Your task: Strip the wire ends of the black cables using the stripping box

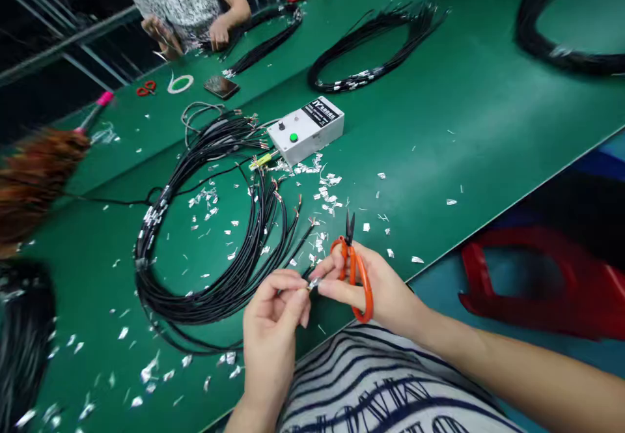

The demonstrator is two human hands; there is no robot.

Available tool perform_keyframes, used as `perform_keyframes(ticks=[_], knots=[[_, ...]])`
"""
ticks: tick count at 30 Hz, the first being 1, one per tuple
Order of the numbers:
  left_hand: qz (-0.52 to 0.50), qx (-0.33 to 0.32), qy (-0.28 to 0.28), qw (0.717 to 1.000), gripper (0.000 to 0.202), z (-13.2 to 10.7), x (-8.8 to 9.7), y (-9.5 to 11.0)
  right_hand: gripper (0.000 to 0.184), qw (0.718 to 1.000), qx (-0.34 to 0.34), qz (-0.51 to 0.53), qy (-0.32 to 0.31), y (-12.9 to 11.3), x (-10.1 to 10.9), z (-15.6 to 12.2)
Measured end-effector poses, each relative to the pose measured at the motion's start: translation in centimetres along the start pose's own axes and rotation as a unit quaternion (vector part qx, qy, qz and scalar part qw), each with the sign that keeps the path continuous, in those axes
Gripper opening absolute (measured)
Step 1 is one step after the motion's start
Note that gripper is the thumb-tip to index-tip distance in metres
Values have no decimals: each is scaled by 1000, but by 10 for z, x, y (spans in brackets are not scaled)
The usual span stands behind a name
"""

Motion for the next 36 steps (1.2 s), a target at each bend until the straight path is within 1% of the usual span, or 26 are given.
perform_keyframes(ticks=[2,4,7,10,12,13,14,15,17,18,19,20,21,23,24,25,26,27,29,30,31,33,34,35,36], knots=[[29,-15,7,999,7,-2,2,0,38,999,36,-37,14,-3,0,0],[57,-28,10,998,5,-4,3,1,33,995,57,-81,19,-6,0,0],[99,-45,7,994,5,-4,2,3,25,985,58,-163,8,-11,-1,1],[100,-22,-8,995,9,-4,0,-1,19,978,56,-201,-6,-15,-1,2],[84,-2,-1,996,13,-3,2,-5,18,969,90,-229,5,-18,-1,2],[72,7,8,997,15,-2,3,-8,18,961,122,-248,14,-20,-3,1],[59,15,20,998,18,-1,4,-11,17,948,166,-272,22,-22,-5,0],[45,24,32,998,20,0,5,-14,16,928,219,-301,26,-24,-8,-2],[16,42,49,998,25,2,5,-20,15,872,329,-362,32,-26,-17,-7],[4,49,53,997,27,3,5,-22,16,845,369,-386,31,-25,-21,-8],[-5,53,56,997,28,3,5,-23,16,831,387,-399,29,-23,-23,-7],[-9,53,59,997,29,3,6,-24,16,836,380,-395,37,-22,-21,-3],[-5,47,61,997,28,2,7,-22,15,856,354,-372,55,-20,-14,3],[21,13,78,997,25,-1,11,-14,15,916,266,-277,118,-19,7,15],[36,-10,88,995,23,-3,14,-9,18,938,226,-213,156,-19,19,18],[45,-27,93,994,22,-4,16,-4,23,953,193,-156,176,-20,27,20],[46,-34,93,994,22,-3,17,-1,25,959,174,-115,192,-22,32,20],[38,-27,87,995,23,-2,17,1,27,969,151,-98,171,-24,31,21],[11,6,62,998,25,1,14,1,31,983,115,-91,109,-24,24,20],[-2,22,50,999,24,3,12,0,33,986,105,-98,86,-24,20,19],[-12,32,40,999,24,3,11,0,33,986,102,-109,76,-24,18,18],[-25,42,23,999,23,4,10,0,28,975,120,-165,89,-27,22,15],[-28,46,16,998,23,4,10,0,24,961,134,-219,99,-30,26,15],[-30,51,12,998,25,3,10,0,19,940,152,-285,108,-34,30,14],[-31,58,7,998,26,3,10,-1,13,912,173,-354,118,-39,34,14]])
Point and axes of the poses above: each hand's wrist, its own z-axis towards the middle knuckle, its own x-axis out of the back of the hand, y = z × x, the point moved 6 cm from there along z, towards the middle knuckle, and after that the axes turned 1 degree about -y, right-handed, at the moved point
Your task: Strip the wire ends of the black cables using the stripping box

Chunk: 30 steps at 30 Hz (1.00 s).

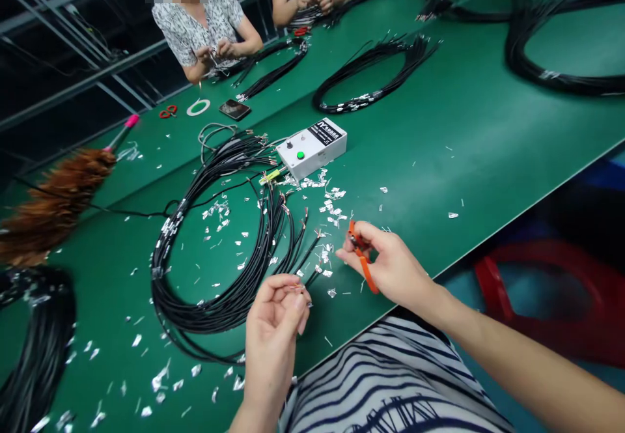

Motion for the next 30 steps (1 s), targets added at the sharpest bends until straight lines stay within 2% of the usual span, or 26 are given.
perform_keyframes(ticks=[3,5,6,7,9,12,13,15,18,23,26,30], knots=[[0,22,-1,1000,29,0,0,-3,3,985,56,-149,64,0,19,4],[-4,36,5,999,31,1,-2,-4,9,981,40,-145,121,3,27,5],[-6,43,8,999,32,1,-3,-5,15,985,21,-113,127,5,27,5],[-5,48,9,999,32,1,-4,-6,21,992,-1,-66,108,8,22,5],[6,54,11,998,33,2,-5,-7,30,997,-37,62,9,9,1,4],[31,57,5,998,32,2,-7,-10,40,957,-73,238,-147,0,-34,-2],[35,57,3,998,32,2,-7,-11,43,942,-82,275,-175,-3,-42,-4],[38,60,-1,997,33,1,-7,-13,46,923,-94,321,-189,-7,-50,-7],[43,64,0,997,35,0,-7,-17,49,927,-105,330,-144,-2,-51,-10],[114,39,22,992,31,-2,-5,-28,39,975,-77,207,-13,14,-36,-21],[197,-7,-3,980,20,-4,-4,-34,42,980,-81,179,42,23,-18,-21],[327,-89,-18,941,15,-13,4,-30,47,971,-96,184,120,30,17,-13]])
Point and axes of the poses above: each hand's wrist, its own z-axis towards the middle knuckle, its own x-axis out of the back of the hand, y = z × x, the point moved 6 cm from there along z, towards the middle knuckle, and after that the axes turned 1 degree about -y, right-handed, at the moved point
